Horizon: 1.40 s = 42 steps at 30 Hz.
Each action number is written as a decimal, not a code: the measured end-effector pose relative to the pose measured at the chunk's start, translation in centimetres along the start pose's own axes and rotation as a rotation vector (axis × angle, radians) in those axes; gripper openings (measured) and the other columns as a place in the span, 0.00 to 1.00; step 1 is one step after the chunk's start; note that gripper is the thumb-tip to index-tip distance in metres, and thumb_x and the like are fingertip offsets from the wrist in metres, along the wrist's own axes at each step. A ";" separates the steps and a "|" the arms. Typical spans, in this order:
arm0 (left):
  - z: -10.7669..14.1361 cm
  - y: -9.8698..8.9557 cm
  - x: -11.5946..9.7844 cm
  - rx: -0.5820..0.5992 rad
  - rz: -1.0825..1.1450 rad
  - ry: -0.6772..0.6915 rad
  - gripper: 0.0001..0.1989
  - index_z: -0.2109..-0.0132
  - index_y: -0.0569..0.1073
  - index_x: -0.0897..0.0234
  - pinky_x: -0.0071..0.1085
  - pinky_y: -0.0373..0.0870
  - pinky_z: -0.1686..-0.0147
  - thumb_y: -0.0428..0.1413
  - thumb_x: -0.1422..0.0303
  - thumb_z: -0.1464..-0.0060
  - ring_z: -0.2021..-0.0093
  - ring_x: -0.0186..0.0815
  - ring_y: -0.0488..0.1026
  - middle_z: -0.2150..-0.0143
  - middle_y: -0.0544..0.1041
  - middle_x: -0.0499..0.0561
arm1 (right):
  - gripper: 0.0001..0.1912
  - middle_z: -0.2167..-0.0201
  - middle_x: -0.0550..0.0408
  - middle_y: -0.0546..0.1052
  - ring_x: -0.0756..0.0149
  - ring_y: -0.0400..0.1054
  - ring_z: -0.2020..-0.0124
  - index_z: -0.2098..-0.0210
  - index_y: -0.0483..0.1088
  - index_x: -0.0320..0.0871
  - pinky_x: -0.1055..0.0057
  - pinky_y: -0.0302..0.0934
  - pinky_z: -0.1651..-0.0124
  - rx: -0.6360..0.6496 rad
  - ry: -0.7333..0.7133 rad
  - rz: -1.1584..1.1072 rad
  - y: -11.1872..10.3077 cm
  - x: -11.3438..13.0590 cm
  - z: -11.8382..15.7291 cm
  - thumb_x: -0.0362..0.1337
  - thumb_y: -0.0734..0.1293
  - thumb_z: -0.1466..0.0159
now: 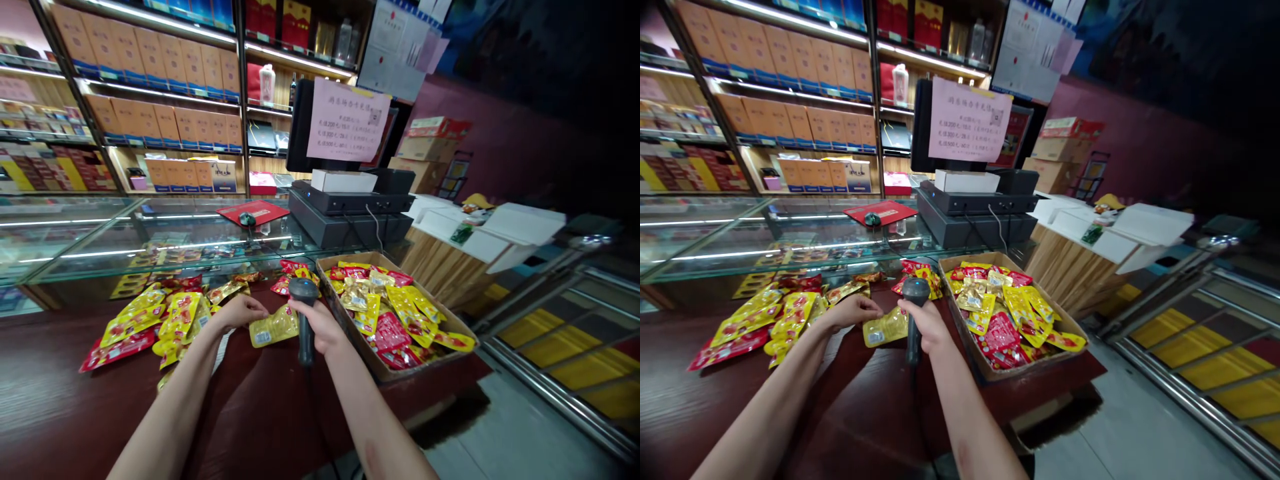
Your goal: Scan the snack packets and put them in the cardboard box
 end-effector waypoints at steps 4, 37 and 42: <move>0.5 -0.8 -0.7 -0.101 0.253 -0.040 0.19 0.68 0.77 0.65 0.25 0.65 0.77 0.63 0.54 0.64 0.76 0.32 0.70 0.74 0.76 0.49 | 0.17 0.63 0.54 0.78 0.65 0.71 0.59 0.63 0.73 0.41 0.70 0.60 0.52 0.016 -0.196 0.106 1.1 1.8 1.9 0.39 0.73 0.52; 0.2 -2.7 -0.7 -0.223 0.472 0.031 0.28 0.56 0.78 0.64 0.25 0.63 0.78 0.59 0.48 0.59 0.74 0.33 0.71 0.67 0.79 0.53 | 0.06 0.91 0.64 0.63 0.74 0.55 0.89 0.78 0.63 0.43 0.77 0.52 0.85 0.190 0.065 0.431 4.5 -4.4 5.6 0.37 0.65 0.50; 0.3 -2.7 -0.8 -0.219 0.475 0.013 0.28 0.55 0.78 0.63 0.24 0.58 0.82 0.60 0.49 0.59 0.80 0.28 0.64 0.73 0.77 0.49 | 0.07 0.89 0.62 0.66 0.73 0.57 0.88 0.79 0.65 0.42 0.76 0.52 0.84 0.193 0.063 0.410 4.2 -4.3 5.5 0.38 0.65 0.49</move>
Point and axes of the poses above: each hand's wrist, its own z-axis away from the middle knuckle, its own y-axis out of the palm, x = y × z, the point moved 4 cm from there along -z, towards the middle knuckle
